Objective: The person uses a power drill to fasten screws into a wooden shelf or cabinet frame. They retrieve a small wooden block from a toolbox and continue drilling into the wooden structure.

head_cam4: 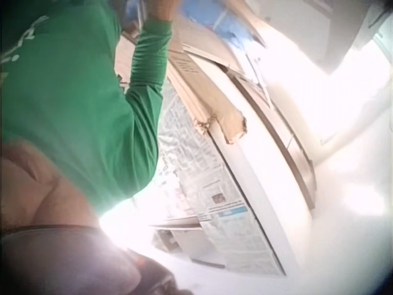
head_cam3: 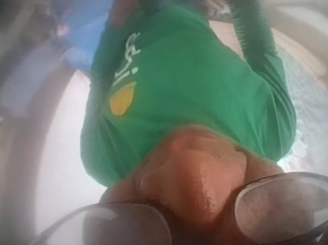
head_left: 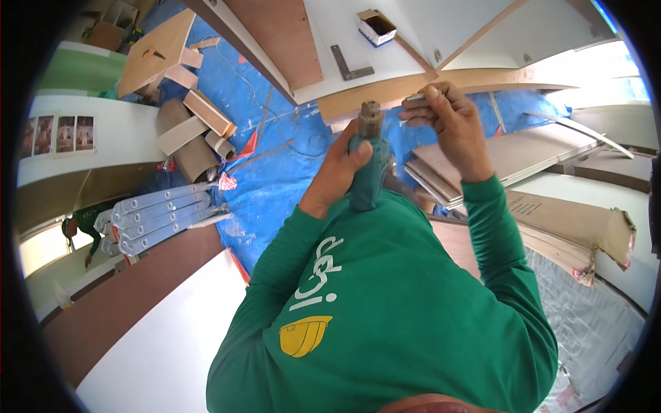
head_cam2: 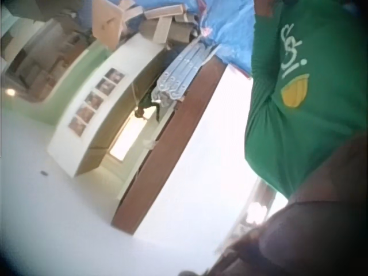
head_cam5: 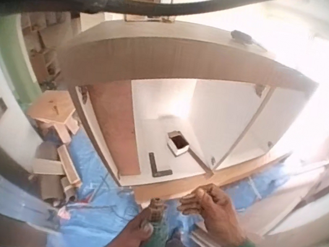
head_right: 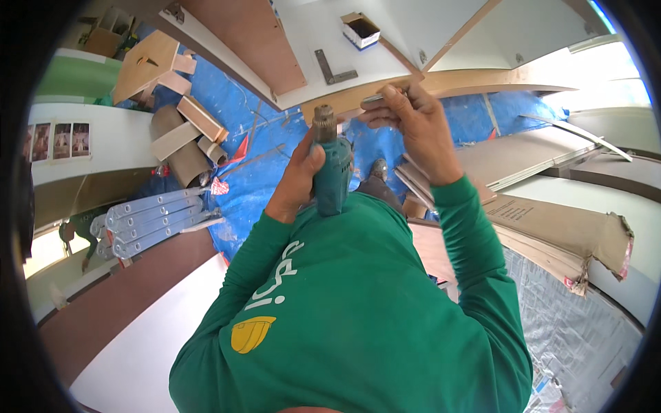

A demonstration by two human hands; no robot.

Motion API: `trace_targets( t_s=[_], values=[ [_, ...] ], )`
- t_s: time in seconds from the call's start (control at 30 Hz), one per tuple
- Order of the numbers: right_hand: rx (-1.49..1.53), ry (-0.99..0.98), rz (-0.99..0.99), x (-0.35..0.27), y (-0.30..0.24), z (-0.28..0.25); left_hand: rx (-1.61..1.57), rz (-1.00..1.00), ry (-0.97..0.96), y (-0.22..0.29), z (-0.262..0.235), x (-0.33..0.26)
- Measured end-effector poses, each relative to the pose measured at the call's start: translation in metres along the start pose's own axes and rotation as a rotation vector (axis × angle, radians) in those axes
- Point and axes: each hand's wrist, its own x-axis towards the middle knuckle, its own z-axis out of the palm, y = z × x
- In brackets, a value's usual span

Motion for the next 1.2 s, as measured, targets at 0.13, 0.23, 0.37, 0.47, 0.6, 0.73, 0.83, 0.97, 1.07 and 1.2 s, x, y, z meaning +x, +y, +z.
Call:
trace_targets(
  t_s=[0.13, 0.23, 0.37, 0.47, 0.6, 0.73, 0.83, 0.97, 1.07, 1.2],
  values=[
    [0.147, 0.214, 0.27, -0.022, 0.112, 0.02, -0.188, -0.023, -0.087, -0.014, -0.012, -0.004],
    [-0.139, 0.082, 0.199, -0.032, 0.153, 0.04, -0.261, -0.052, -0.078, -0.01, -0.018, -0.009],
    [0.019, 0.055, 0.195, -0.038, 0.162, 0.05, -0.175, -0.098, -0.057, 0.001, -0.026, -0.026],
    [0.153, 0.068, 0.336, -0.05, 0.143, 0.066, -0.086, -0.033, -0.053, 0.014, -0.028, -0.039],
    [0.175, 0.037, 0.323, -0.045, 0.147, 0.064, 0.17, 0.041, -0.146, 0.061, -0.02, -0.044],
    [0.1, -0.029, 0.232, -0.053, 0.146, 0.062, 0.135, -0.008, -0.139, 0.062, -0.028, -0.049],
    [0.007, -0.041, 0.177, -0.058, 0.129, 0.069, 0.19, 0.124, -0.098, 0.056, -0.029, -0.051],
    [-0.031, -0.05, 0.158, -0.057, 0.13, 0.07, 0.109, 0.199, 0.002, 0.064, -0.002, -0.055],
    [0.061, -0.055, 0.201, -0.057, 0.125, 0.075, 0.112, 0.088, 0.006, 0.08, 0.01, -0.055],
    [0.032, -0.108, 0.155, -0.05, 0.133, 0.072, 0.18, -0.03, -0.065, 0.078, -0.011, -0.052]
  ],
)
